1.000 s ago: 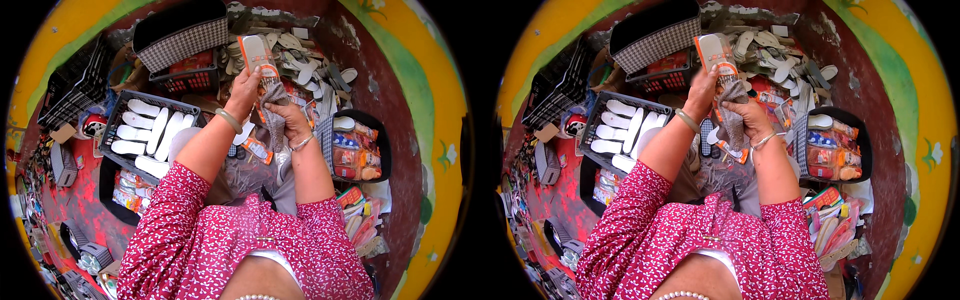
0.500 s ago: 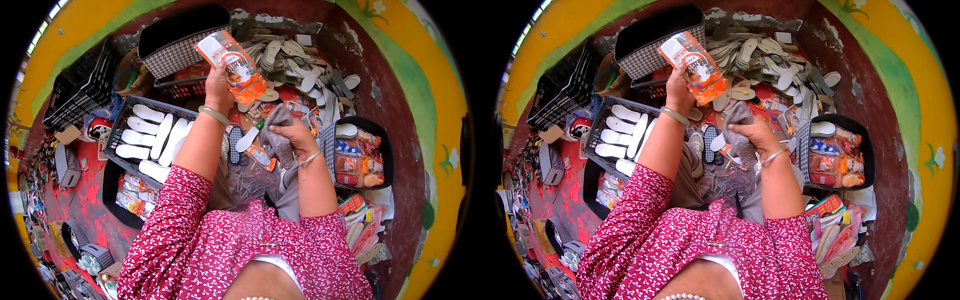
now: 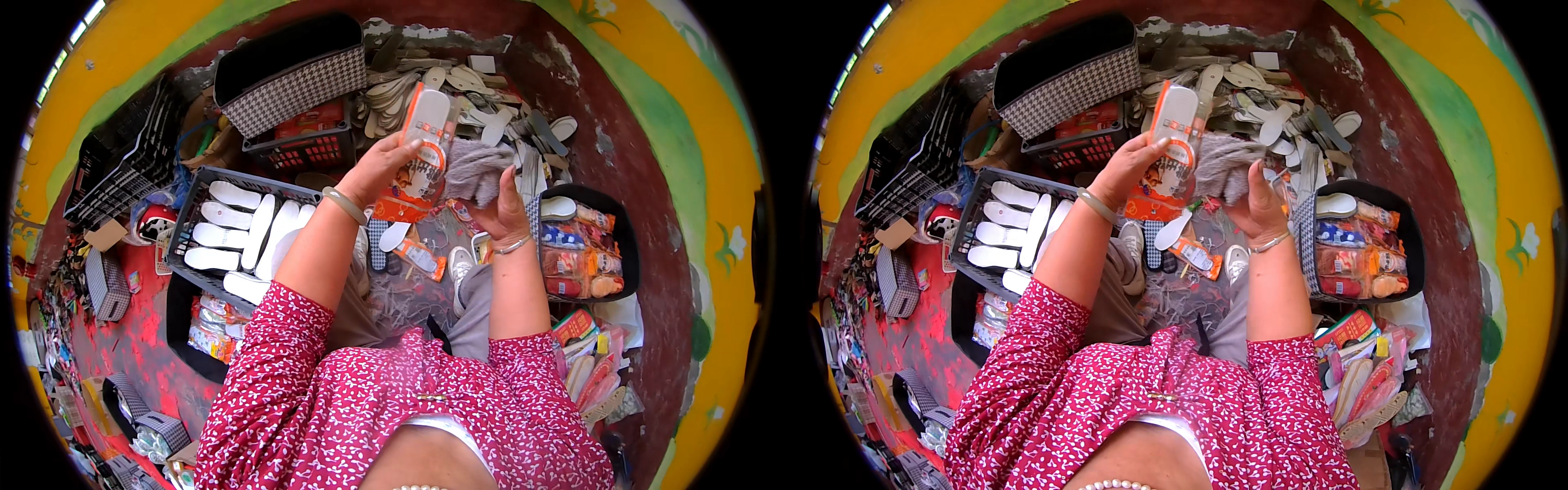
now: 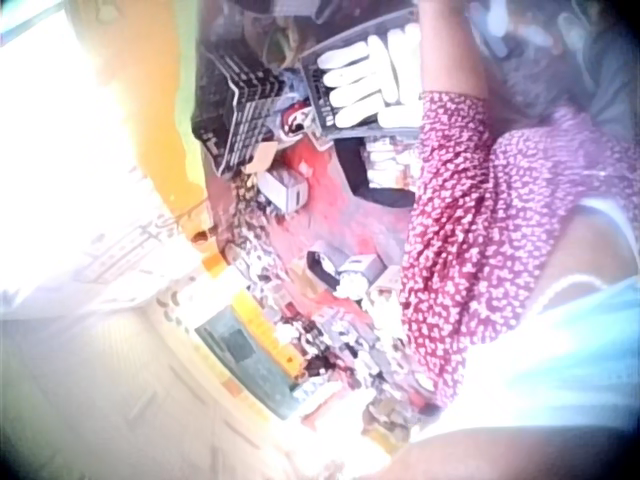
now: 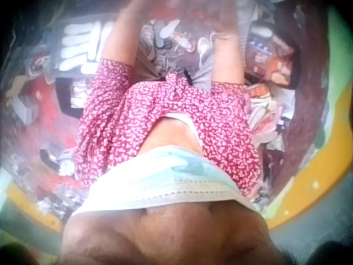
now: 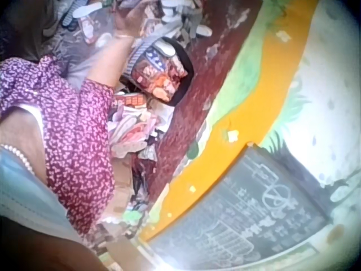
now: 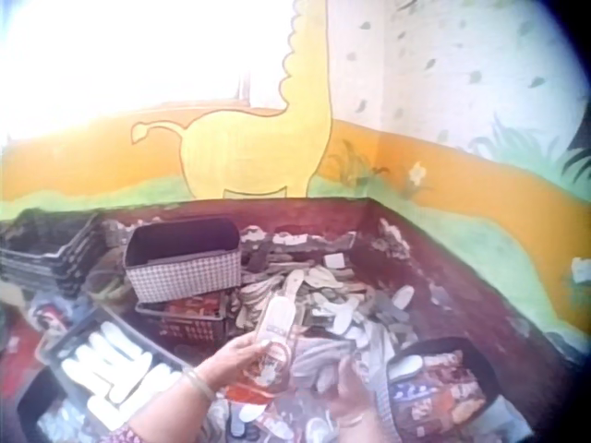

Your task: The person picks up individual white shoe insoles from the floor, wipes them with a cloth, and places them into a black plastic crate. They also pick up and handle small orange-packaged items, placing them into a different container.

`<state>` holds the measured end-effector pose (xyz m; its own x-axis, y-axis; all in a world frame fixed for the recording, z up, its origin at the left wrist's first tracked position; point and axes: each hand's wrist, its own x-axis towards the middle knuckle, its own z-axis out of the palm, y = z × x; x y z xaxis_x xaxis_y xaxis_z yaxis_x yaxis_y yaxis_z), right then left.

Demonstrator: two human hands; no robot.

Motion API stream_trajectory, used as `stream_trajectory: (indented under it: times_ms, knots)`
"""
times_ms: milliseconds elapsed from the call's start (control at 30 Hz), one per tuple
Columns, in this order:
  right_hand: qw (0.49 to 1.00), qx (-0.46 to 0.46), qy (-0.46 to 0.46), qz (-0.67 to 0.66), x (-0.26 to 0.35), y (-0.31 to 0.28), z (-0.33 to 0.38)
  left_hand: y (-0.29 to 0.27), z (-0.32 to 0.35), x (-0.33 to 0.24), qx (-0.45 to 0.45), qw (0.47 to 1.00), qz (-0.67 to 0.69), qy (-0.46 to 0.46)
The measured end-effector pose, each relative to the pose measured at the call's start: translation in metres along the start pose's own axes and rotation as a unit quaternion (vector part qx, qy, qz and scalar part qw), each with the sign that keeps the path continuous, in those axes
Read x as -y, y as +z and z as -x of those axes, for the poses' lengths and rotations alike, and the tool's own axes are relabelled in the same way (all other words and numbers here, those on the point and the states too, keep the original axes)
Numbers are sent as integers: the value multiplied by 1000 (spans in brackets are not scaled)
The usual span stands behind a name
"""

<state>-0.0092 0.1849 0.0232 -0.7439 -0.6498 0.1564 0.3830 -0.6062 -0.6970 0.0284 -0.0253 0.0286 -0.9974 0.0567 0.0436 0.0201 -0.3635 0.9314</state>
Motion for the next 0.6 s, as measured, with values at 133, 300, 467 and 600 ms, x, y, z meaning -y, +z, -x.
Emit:
stream_trajectory:
  times_ms: [133, 300, 467, 600]
  knots:
    - [999, -37, 19, -5, -7, 7, -7, 1, -3, 0, 15, 991, -130, -11]
    - [995, -88, -41, -13, -15, 10, -12, 2, -7, 16, 28, 974, -225, -29]
    - [979, -168, -94, 67, -31, -5, -15, 9, -2, 26, 150, 931, -328, -58]
    - [964, -251, -75, 43, -32, -19, -15, 20, 1, 20, 180, 931, -296, -115]
